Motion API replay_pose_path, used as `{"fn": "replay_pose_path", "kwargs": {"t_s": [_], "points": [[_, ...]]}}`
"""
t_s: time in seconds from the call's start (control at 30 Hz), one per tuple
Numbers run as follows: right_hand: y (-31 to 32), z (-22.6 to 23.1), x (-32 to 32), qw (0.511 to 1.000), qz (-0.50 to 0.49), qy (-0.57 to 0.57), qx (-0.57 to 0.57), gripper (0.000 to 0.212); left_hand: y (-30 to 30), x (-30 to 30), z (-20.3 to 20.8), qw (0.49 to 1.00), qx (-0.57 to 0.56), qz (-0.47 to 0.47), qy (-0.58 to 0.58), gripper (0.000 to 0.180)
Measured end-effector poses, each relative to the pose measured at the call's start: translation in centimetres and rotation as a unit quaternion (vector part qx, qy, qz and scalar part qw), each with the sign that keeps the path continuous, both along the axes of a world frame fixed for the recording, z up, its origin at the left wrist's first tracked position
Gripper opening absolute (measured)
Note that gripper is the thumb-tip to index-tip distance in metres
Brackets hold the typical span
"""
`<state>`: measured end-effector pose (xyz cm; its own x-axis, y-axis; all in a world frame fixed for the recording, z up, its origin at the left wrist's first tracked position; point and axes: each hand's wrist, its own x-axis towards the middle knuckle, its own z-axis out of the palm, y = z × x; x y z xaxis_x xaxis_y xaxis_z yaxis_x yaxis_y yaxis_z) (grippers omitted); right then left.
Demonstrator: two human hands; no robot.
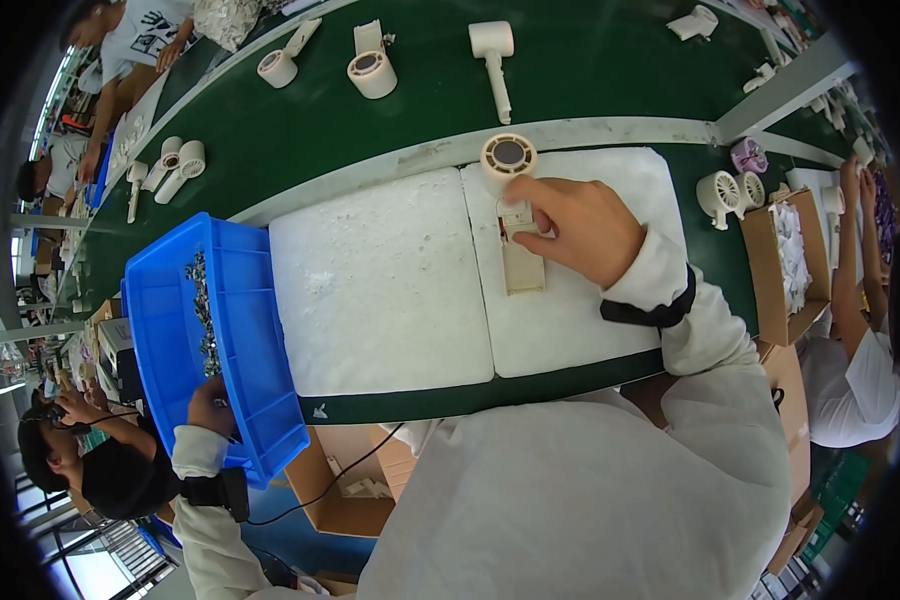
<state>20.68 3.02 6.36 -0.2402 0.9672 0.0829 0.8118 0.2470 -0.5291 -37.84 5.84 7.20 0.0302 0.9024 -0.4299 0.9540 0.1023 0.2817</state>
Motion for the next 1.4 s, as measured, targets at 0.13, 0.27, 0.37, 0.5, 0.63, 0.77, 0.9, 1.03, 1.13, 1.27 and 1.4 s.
{"fn": "replay_pose_path", "kwargs": {"t_s": [0.13,0.27,0.37,0.5,0.63,0.77,0.9,1.03,1.13,1.27,1.4], "points": [[1.9,-1.3,0.7,0.994,0.076,-0.013,0.081,0.021,2.3,-3.8,3.1,0.991,0.078,-0.018,-0.111,0.021],[2.6,-1.3,0.9,0.983,0.132,-0.057,0.111,0.024,3.8,0.6,10.0,0.976,0.12,0.021,-0.181,0.026],[2.9,-1.4,0.8,0.972,0.169,-0.078,0.143,0.024,3.0,11.1,13.5,0.96,0.107,0.05,-0.254,0.025],[2.9,-2.0,0.4,0.958,0.196,-0.093,0.186,0.02,2.2,22.8,11.0,0.959,0.057,-0.123,-0.25,0.025],[1.8,-2.3,-0.6,0.967,0.185,-0.032,0.17,0.018,2.5,28.9,4.5,0.943,0.111,-0.174,-0.261,0.029],[1.0,-1.7,-1.4,0.979,0.159,0.03,0.124,0.016,1.6,28.9,-1.0,0.939,0.235,-0.173,-0.182,0.027],[0.6,-1.3,-2.1,0.988,0.121,0.029,0.094,0.013,1.0,27.8,-2.9,0.923,0.302,-0.169,-0.165,0.03],[0.3,-0.8,-2.5,0.994,0.07,0.043,0.066,0.011,0.9,27.2,-3.0,0.916,0.328,-0.169,-0.156,0.034],[0.0,-0.8,-2.7,0.998,0.042,0.019,0.052,0.011,0.6,27.8,-2.9,0.905,0.362,-0.187,-0.123,0.036],[0.3,-2.2,-2.6,0.987,0.08,-0.012,0.142,0.01,0.5,29.0,-2.5,0.885,0.405,-0.221,-0.061,0.03],[0.4,-2.4,-1.9,0.987,0.101,-0.004,0.127,0.011,1.4,29.8,-2.9,0.869,0.384,-0.309,-0.04,0.03]]}}
